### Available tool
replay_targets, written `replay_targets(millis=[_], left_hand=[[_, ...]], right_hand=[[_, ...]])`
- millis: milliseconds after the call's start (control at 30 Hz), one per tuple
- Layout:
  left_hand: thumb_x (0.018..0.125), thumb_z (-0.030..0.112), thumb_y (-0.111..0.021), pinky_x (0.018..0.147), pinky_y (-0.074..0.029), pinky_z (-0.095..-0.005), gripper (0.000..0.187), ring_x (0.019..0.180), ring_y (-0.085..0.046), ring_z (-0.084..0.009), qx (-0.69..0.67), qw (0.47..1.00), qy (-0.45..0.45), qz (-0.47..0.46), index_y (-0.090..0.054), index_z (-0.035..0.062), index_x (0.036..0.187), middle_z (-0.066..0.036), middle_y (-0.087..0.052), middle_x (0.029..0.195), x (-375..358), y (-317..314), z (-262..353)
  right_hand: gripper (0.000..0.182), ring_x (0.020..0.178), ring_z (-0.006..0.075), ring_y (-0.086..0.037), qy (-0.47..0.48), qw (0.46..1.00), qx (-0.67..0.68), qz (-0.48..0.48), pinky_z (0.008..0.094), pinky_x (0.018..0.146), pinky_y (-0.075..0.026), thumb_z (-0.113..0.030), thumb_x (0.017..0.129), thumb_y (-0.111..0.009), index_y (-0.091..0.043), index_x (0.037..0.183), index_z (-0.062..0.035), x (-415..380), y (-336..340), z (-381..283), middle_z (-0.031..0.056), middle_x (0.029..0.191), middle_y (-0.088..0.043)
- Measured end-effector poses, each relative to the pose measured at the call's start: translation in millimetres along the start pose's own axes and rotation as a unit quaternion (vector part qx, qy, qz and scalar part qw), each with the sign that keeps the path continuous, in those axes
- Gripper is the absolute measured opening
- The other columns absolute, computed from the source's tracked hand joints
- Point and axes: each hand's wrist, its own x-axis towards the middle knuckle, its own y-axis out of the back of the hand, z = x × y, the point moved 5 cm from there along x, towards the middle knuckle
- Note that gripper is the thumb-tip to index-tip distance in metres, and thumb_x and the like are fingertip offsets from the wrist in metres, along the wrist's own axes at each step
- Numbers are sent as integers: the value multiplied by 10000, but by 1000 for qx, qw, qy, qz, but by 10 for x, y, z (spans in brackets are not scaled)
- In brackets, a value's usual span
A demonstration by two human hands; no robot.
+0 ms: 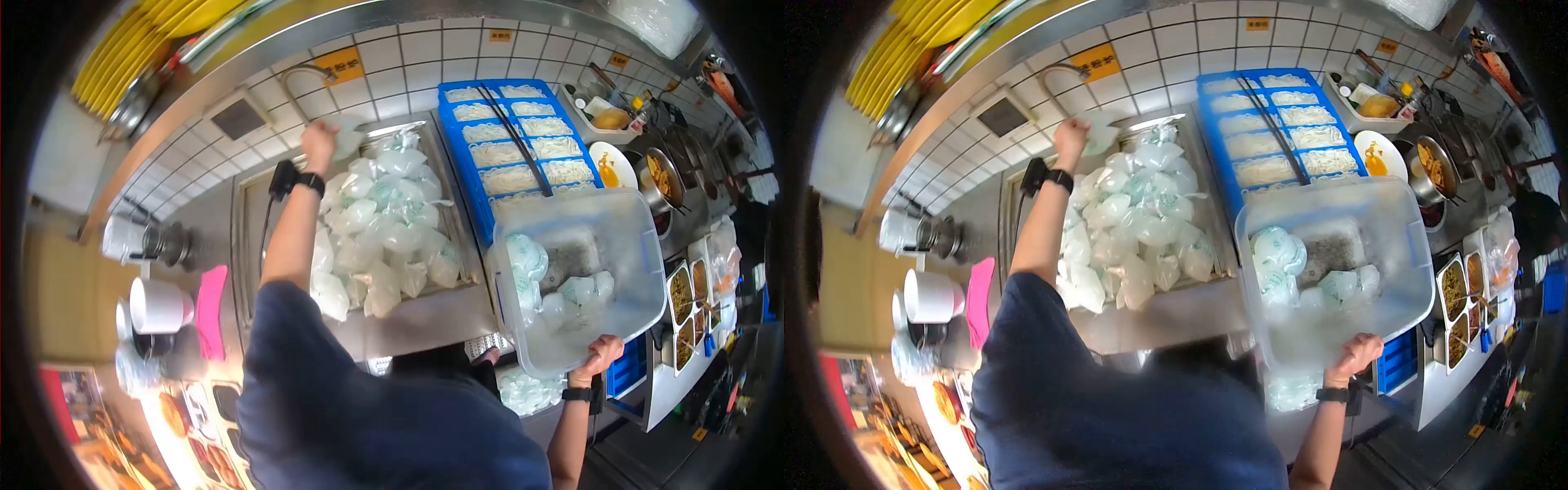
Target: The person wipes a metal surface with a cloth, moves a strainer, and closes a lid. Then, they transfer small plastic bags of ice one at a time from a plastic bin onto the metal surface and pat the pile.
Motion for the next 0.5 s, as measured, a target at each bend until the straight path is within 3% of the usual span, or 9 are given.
replay_targets(millis=[100, 267, 367, 400, 500], left_hand=[[692, 311, -681, 683, -463, -428, 279, 795, -602, -362, 33, 999, 37, 9, -636, 54, 789, -192, -631, 796, 75, -201, -541], [695, 279, -628, 718, -472, -422, 262, 810, -605, -353, 121, 980, 4, -159, -644, 52, 825, -187, -635, 818, -83, -660, -1077], [724, 268, -582, 745, -475, -419, 277, 824, -607, -347, 182, 961, -63, -199, -645, 57, 893, -192, -633, 813, -207, -766, -1047], [739, 271, -557, 759, -475, -424, 292, 867, -599, -349, 237, 924, -181, -238, -639, 49, 910, -207, -626, 893, 23, -1376, -1669], [748, 279, -549, 766, -468, -431, 301, 921, -578, -357, 268, 926, -79, -254, -633, 34, 904, -212, -596, 1000, -42, -1195, -1245]], right_hand=[[177, 765, 265, -470, -34, 999, -13, -6, 402, 790, -318, -255, 705, -481, -411, 655, -101, 112, 23, -118, 78, 747, -477], [224, 785, 283, -468, -63, 997, 0, -36, 410, 792, -316, -283, 759, -441, -423, 659, -84, 81, 21, -80, 93, 761, -490], [239, 813, 289, -473, -56, 998, -14, -40, 416, 796, -314, -293, 780, -417, -427, 662, -86, 116, 17, -120, 93, 775, -497], [225, 844, 290, -474, -47, 997, -34, -41, 418, 796, -318, -285, 783, -420, -430, 676, -87, 46, 17, -56, 91, 790, -506], [273, 789, 271, -465, -34, 998, -45, -26, 401, 780, -326, -297, 811, -364, -402, 654, -77, 55, 9, -70, 108, 756, -484]])
